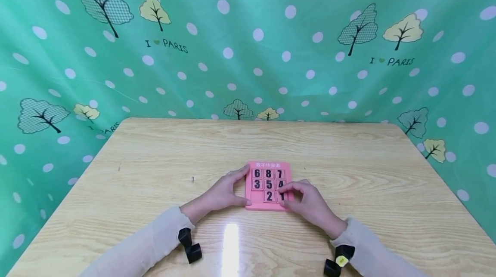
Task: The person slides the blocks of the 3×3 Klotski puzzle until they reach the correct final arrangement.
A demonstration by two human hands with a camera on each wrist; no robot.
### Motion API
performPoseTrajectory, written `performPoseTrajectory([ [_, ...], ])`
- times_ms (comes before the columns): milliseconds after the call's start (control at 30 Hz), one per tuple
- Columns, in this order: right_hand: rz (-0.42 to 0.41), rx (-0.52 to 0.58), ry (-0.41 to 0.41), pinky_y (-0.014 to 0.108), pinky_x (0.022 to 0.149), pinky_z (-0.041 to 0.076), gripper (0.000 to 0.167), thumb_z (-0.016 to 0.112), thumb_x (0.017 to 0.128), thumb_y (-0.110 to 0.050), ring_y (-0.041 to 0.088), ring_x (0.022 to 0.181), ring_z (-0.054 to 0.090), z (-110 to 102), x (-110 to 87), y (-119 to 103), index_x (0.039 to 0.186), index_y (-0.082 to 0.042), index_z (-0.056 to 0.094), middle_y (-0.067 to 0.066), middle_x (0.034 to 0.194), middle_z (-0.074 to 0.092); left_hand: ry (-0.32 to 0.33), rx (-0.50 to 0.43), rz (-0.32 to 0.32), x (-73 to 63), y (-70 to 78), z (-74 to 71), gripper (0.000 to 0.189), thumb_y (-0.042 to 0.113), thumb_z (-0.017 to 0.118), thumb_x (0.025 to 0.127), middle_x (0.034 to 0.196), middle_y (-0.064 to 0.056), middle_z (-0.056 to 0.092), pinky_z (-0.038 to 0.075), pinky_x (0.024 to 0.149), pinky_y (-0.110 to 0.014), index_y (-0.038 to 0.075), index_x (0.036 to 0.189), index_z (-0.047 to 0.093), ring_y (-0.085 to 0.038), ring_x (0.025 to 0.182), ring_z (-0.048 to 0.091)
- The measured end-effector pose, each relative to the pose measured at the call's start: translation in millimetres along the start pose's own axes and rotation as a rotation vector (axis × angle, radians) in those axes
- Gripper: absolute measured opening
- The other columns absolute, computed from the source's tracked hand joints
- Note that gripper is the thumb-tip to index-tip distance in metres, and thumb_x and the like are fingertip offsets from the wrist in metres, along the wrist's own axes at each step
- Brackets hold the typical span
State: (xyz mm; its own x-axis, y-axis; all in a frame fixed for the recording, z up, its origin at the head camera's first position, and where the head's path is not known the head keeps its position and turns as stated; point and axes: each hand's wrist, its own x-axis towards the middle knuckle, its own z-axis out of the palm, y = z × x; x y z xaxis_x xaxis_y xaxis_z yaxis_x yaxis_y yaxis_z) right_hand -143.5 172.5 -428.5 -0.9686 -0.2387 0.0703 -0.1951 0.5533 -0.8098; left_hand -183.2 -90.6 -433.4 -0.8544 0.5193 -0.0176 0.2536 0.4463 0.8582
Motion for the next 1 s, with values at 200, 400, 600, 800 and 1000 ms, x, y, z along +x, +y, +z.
performPoseTrajectory([
  [200, -0.008, 0.008, 0.005, 0.029, 0.084, 0.043, 0.028, 0.079, 0.072, -0.009, 0.016, 0.094, 0.048, 1.6, 1.7, -2.9, 0.097, -0.018, 0.072, -0.002, 0.099, 0.061, 0.001, 0.000, 0.013, 0.5, 0.9, -1.4, 0.098, 0.016, 0.082, 0.069, 0.154, -0.007, 0.024, 0.018, 0.115, -0.045, 0.005, 0.148, 0.025, -0.027, 0.141, 0.023],
  [400, 0.008, 0.015, 0.005, 0.025, 0.082, 0.045, 0.029, 0.077, 0.072, -0.004, 0.016, 0.094, 0.048, 5.8, 3.3, -6.4, 0.098, -0.017, 0.072, -0.001, 0.098, 0.059, -0.005, -0.002, 0.008, 0.6, 0.6, -1.1, 0.097, 0.016, 0.081, 0.070, 0.155, -0.007, 0.023, 0.017, 0.115, -0.044, 0.006, 0.148, 0.025, -0.026, 0.141, 0.022],
  [600, -0.006, -0.005, 0.007, 0.026, 0.082, 0.045, 0.029, 0.077, 0.072, -0.004, 0.015, 0.094, 0.047, 8.6, 4.3, -5.8, 0.097, -0.018, 0.072, -0.002, 0.098, 0.059, -0.005, -0.014, -0.002, 0.0, -0.4, -0.3, 0.097, 0.015, 0.081, 0.070, 0.155, -0.005, 0.023, 0.017, 0.115, -0.043, 0.007, 0.149, 0.025, -0.025, 0.141, 0.021],
  [800, -0.054, -0.017, 0.012, 0.026, 0.079, 0.044, 0.028, 0.078, 0.072, -0.005, 0.015, 0.092, 0.047, 8.0, 5.2, -4.9, 0.096, -0.018, 0.073, -0.004, 0.096, 0.060, 0.003, -0.015, 0.008, 0.2, -0.8, -0.4, 0.097, 0.016, 0.082, 0.070, 0.154, -0.006, 0.024, 0.017, 0.115, -0.043, 0.007, 0.148, 0.026, -0.025, 0.141, 0.023],
  [1000, -0.035, -0.027, 0.019, 0.025, 0.078, 0.044, 0.027, 0.078, 0.072, -0.006, 0.014, 0.089, 0.047, 9.0, 4.2, -6.8, 0.094, -0.018, 0.073, -0.004, 0.093, 0.059, 0.009, -0.012, 0.007, -1.6, 1.3, -0.1, 0.097, 0.017, 0.083, 0.069, 0.154, -0.008, 0.026, 0.017, 0.115, -0.045, 0.005, 0.148, 0.027, -0.028, 0.140, 0.024],
])
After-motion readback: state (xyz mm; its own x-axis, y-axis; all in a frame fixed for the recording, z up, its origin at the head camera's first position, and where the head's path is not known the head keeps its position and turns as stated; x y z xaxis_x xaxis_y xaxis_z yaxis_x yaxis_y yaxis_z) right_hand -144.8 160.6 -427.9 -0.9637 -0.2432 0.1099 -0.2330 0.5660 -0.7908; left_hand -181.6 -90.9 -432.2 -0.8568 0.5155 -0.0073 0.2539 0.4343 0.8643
